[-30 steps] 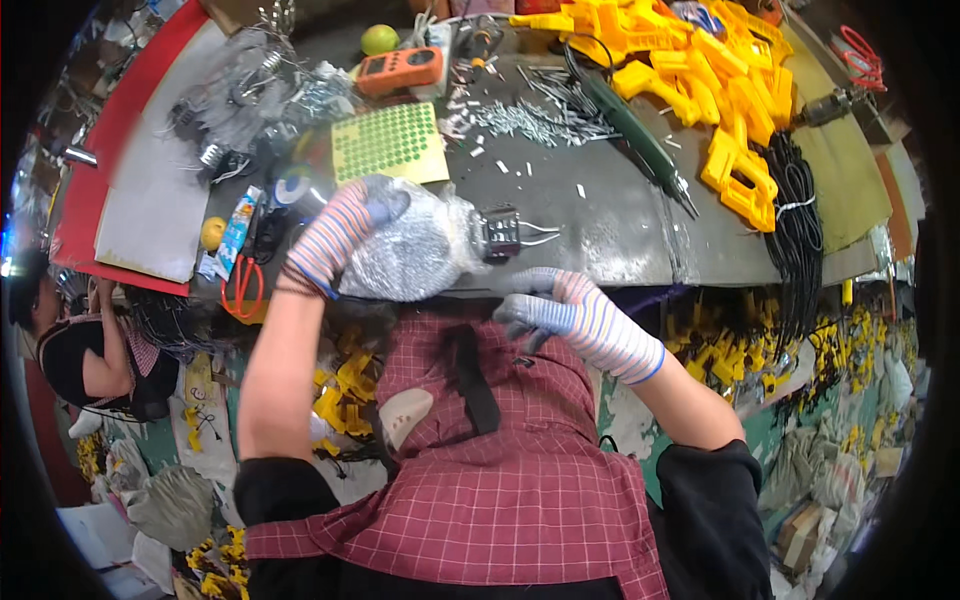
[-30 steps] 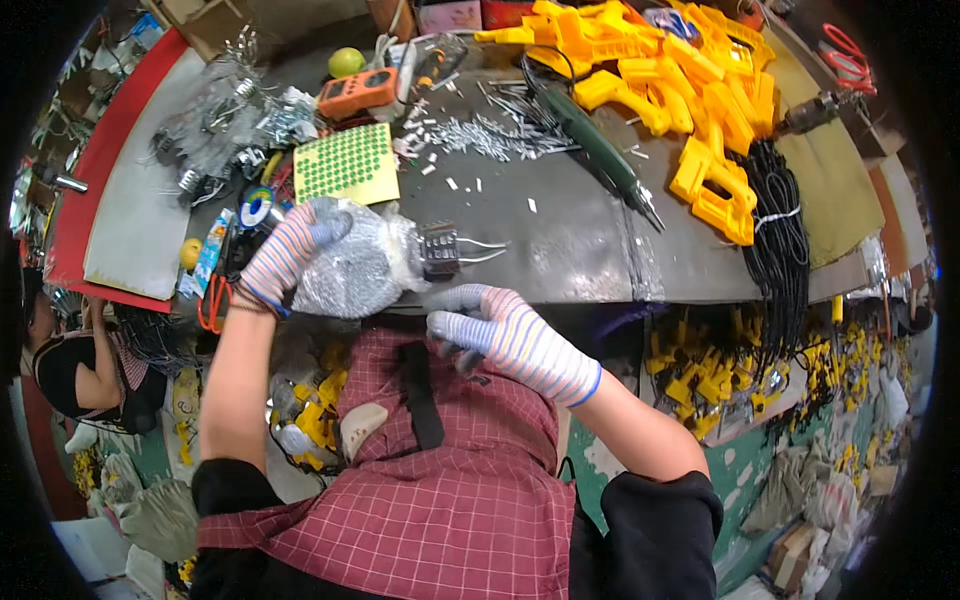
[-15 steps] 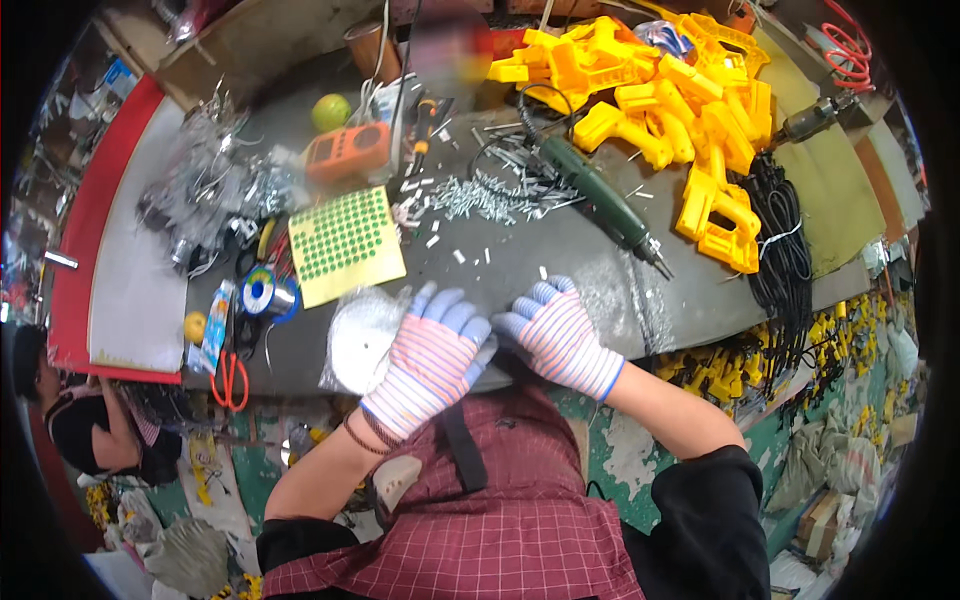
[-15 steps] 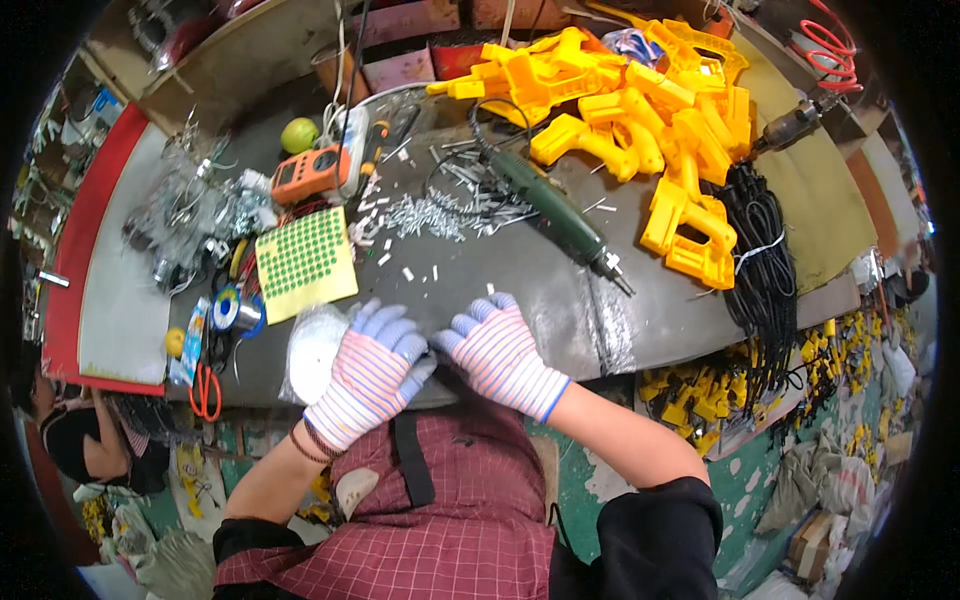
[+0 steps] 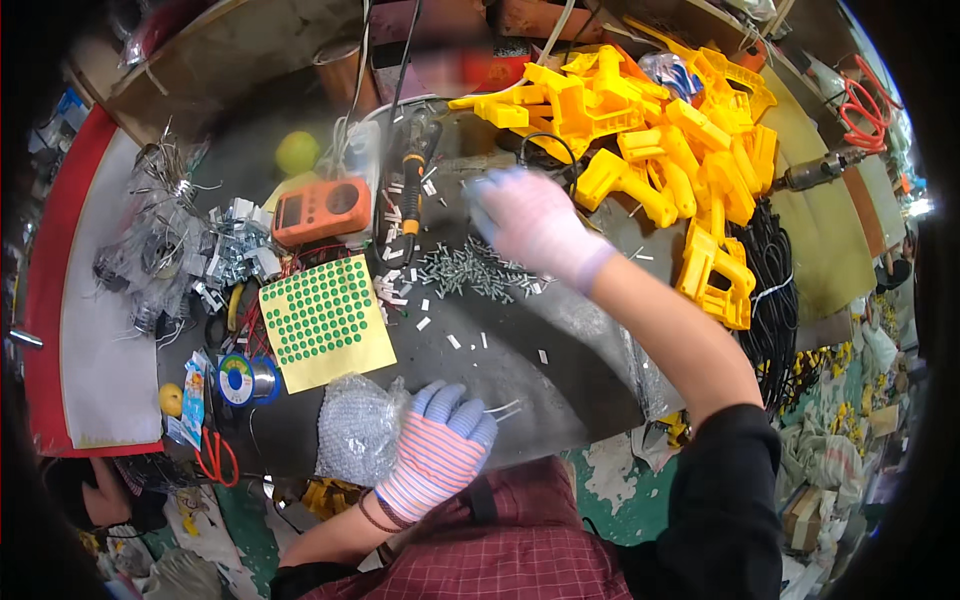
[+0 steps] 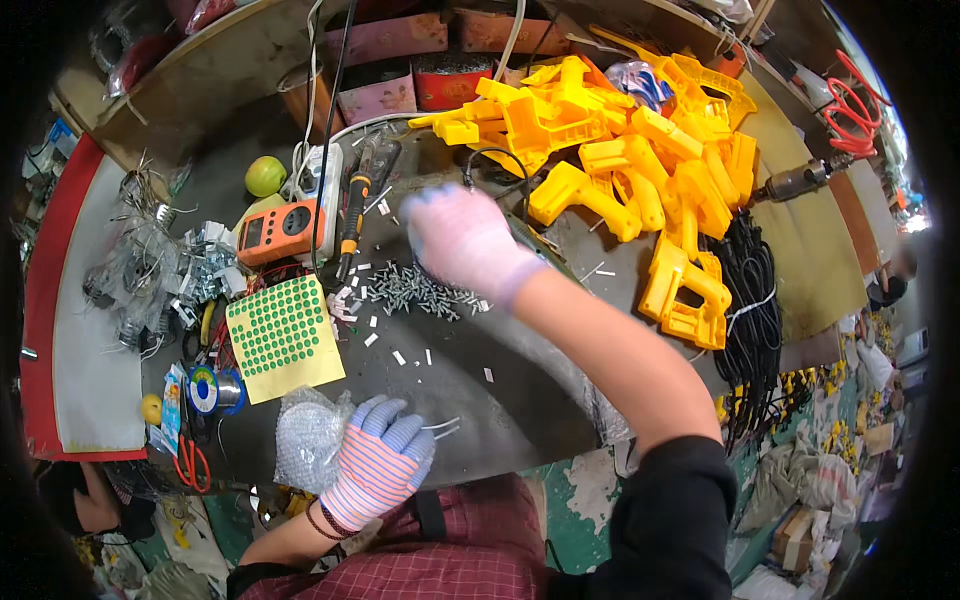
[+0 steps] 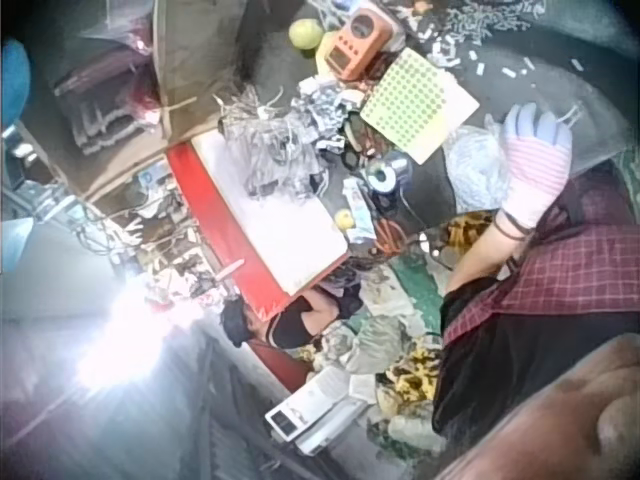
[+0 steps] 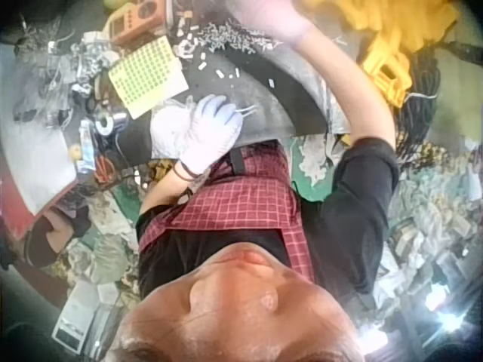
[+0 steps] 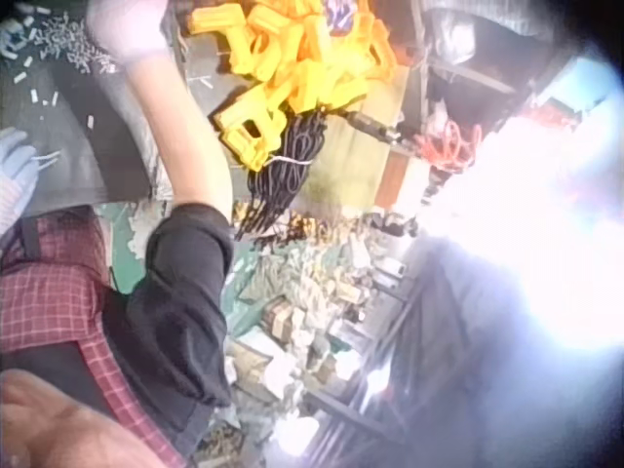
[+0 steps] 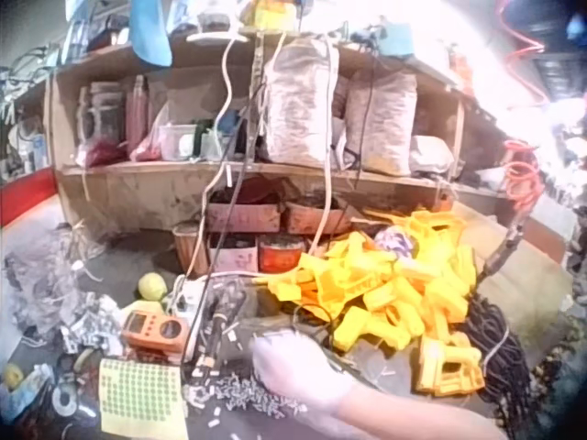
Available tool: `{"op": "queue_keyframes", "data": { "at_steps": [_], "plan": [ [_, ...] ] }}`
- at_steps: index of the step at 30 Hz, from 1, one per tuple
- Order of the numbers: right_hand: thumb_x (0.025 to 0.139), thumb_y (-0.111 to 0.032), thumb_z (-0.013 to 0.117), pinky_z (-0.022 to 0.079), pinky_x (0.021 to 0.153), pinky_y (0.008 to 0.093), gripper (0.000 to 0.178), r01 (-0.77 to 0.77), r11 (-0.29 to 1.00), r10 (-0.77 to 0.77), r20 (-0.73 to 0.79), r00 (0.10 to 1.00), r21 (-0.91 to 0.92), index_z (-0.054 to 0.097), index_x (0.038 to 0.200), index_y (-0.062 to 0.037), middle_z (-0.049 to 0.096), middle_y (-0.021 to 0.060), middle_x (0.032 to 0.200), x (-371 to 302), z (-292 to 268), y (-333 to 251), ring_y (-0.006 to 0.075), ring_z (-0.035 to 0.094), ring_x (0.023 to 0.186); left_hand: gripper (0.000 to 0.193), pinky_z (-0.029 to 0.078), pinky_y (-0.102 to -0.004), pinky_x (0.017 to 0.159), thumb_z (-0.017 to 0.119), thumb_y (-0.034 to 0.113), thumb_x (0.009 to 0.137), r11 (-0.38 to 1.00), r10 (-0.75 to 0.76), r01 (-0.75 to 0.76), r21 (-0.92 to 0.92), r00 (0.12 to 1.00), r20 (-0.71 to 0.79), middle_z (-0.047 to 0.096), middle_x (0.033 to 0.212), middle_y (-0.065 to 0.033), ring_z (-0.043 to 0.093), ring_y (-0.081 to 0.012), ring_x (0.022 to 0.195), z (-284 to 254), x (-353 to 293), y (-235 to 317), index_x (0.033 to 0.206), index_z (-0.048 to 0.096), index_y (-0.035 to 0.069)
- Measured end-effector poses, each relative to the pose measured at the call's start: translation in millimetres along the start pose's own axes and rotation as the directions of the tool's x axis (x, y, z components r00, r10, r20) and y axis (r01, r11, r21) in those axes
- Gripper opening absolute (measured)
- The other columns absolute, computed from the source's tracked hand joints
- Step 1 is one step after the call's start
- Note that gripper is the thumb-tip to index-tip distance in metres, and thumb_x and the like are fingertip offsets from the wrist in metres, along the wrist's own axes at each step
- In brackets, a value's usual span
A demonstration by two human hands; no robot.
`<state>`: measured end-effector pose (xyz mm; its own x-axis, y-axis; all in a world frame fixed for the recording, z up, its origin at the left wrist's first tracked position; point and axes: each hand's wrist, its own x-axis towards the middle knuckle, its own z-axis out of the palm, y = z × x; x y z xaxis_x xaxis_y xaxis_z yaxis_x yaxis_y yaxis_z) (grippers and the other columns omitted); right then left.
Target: Assembling the internal components and housing of a yellow plastic electronic device.
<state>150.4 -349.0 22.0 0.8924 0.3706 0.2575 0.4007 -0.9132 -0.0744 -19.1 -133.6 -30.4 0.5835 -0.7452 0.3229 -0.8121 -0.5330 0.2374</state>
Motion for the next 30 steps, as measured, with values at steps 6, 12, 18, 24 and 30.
{"op": "queue_keyframes", "data": {
  "at_steps": [6,12,18,24,30],
  "plan": [
    [0.093,-0.013,0.055,0.057,0.080,0.0435,0.026,-0.225,0.881,0.348,0.248,0.904,-0.417,0.074,0.110,-0.0100,0.074,0.0105,0.107,96,58,46,0.0275,0.072,0.100,0.020,0.047,-0.0480,0.092,0.066,0.021,0.073,1.000,-0.012,0.010,-0.026,0.998,-0.063,0.061,0.104,-0.0073,0.056,-0.0317,0.104,4,-3,2,0.091,0.068,0.011],
    [0.091,-0.009,0.054,0.057,0.081,0.0450,0.028,-0.056,0.920,0.165,0.255,0.953,-0.387,0.067,0.115,-0.0124,0.072,0.0132,0.107,83,55,78,0.0323,0.070,0.101,0.015,0.048,-0.0471,0.090,0.064,0.020,0.076,0.999,0.002,-0.004,-0.035,0.998,-0.059,0.061,0.102,-0.0072,0.056,-0.0318,0.104,1,-2,8,0.087,0.065,0.009],
    [0.087,-0.013,0.063,0.053,0.085,0.0443,0.032,0.113,0.954,-0.068,-0.168,0.983,0.278,0.063,0.119,-0.0068,0.068,0.0215,0.105,-1,-1,-2,0.0373,0.066,0.099,0.017,0.046,-0.0507,0.092,0.068,0.020,0.074,0.998,-0.052,0.049,-0.048,0.997,-0.064,0.064,0.101,-0.0078,0.058,-0.0330,0.105,3,-4,9,0.088,0.067,0.011],
    [0.084,-0.017,0.073,0.050,0.075,0.0357,0.024,-0.221,0.648,0.335,-0.011,0.942,0.728,0.068,0.102,-0.0021,0.065,0.0142,0.092,-174,-2,-60,0.0280,0.063,0.083,0.023,0.047,-0.0486,0.092,0.072,0.018,0.071,0.997,-0.021,0.007,-0.072,0.981,-0.195,0.067,0.105,-0.0078,0.059,-0.0333,0.105,12,-6,1,0.093,0.069,0.010],
    [0.086,-0.013,0.071,0.052,0.081,0.0344,0.023,-0.464,0.397,0.649,0.115,0.752,0.792,0.069,0.106,0.0006,0.070,0.0165,0.095,-241,4,-118,0.0278,0.068,0.085,0.023,0.045,-0.0492,0.096,0.072,0.017,0.072,0.999,-0.023,0.017,-0.034,0.982,-0.189,0.066,0.104,-0.0073,0.059,-0.0322,0.105,13,-11,9,0.094,0.068,0.012]
  ]
}}
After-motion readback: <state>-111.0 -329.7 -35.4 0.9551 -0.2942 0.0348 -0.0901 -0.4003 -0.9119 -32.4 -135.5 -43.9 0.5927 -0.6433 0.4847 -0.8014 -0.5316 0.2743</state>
